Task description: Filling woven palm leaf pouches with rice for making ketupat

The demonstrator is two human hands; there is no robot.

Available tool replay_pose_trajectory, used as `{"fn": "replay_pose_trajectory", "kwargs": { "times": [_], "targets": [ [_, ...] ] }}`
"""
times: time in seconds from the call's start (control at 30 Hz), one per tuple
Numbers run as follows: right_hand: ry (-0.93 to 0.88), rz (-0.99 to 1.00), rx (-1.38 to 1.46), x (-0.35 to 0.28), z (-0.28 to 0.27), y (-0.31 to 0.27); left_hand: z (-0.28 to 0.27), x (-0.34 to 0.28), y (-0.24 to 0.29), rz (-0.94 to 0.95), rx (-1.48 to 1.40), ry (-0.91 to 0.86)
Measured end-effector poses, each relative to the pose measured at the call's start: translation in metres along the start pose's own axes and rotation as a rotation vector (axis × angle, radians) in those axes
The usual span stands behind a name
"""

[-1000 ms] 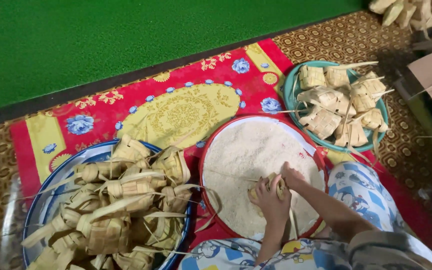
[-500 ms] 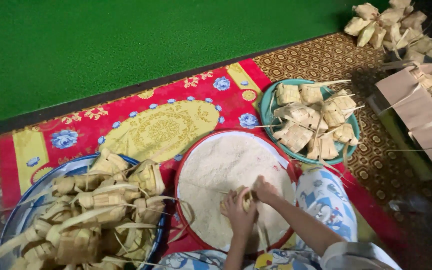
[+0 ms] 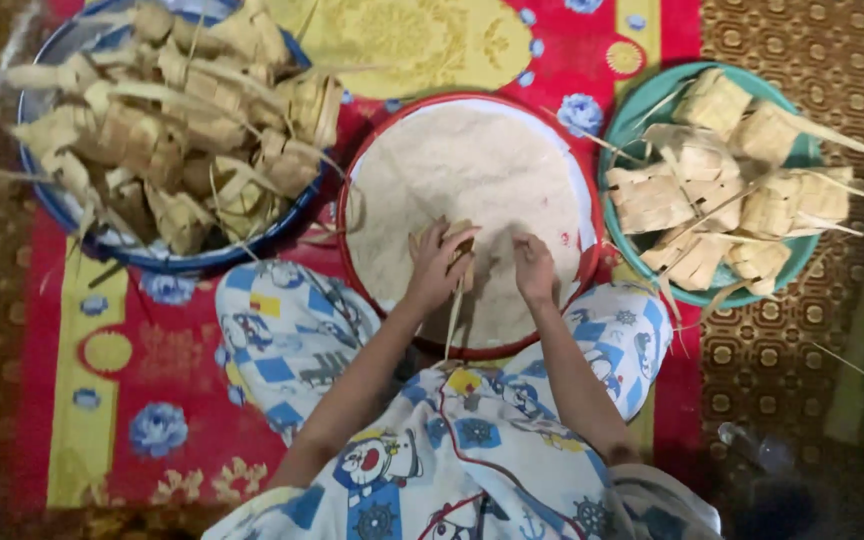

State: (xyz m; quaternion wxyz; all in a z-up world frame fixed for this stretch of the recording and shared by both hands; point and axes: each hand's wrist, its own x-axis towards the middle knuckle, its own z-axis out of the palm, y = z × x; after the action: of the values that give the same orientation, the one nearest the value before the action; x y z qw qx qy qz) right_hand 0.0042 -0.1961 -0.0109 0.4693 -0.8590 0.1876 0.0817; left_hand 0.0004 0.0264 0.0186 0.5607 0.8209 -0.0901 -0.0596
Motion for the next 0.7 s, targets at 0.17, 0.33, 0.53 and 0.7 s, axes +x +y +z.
{"fn": "replay_pose_trajectory", "kwargs": {
  "times": [0.17,0.33,0.53,0.7],
  "targets": [
    [0.337,-0.244,-0.256,-0.013,-0.002,0.004,-0.009,-0.003,0.017,-0.020,0.064,-0.018],
    [0.010,0.058,-0.249,-0.026,0.008,-0.005,-0.007,-0.016,0.030,-0.018,0.164,-0.013],
    [-0.086,0.448,0.687,-0.025,0.031,-0.022,0.001,-0.017,0.034,-0.009,0.256,-0.050],
    [0.062,0.364,1.351,0.014,0.034,0.066,0.009,-0.011,0.031,-0.031,0.355,-0.027]
  ]
}}
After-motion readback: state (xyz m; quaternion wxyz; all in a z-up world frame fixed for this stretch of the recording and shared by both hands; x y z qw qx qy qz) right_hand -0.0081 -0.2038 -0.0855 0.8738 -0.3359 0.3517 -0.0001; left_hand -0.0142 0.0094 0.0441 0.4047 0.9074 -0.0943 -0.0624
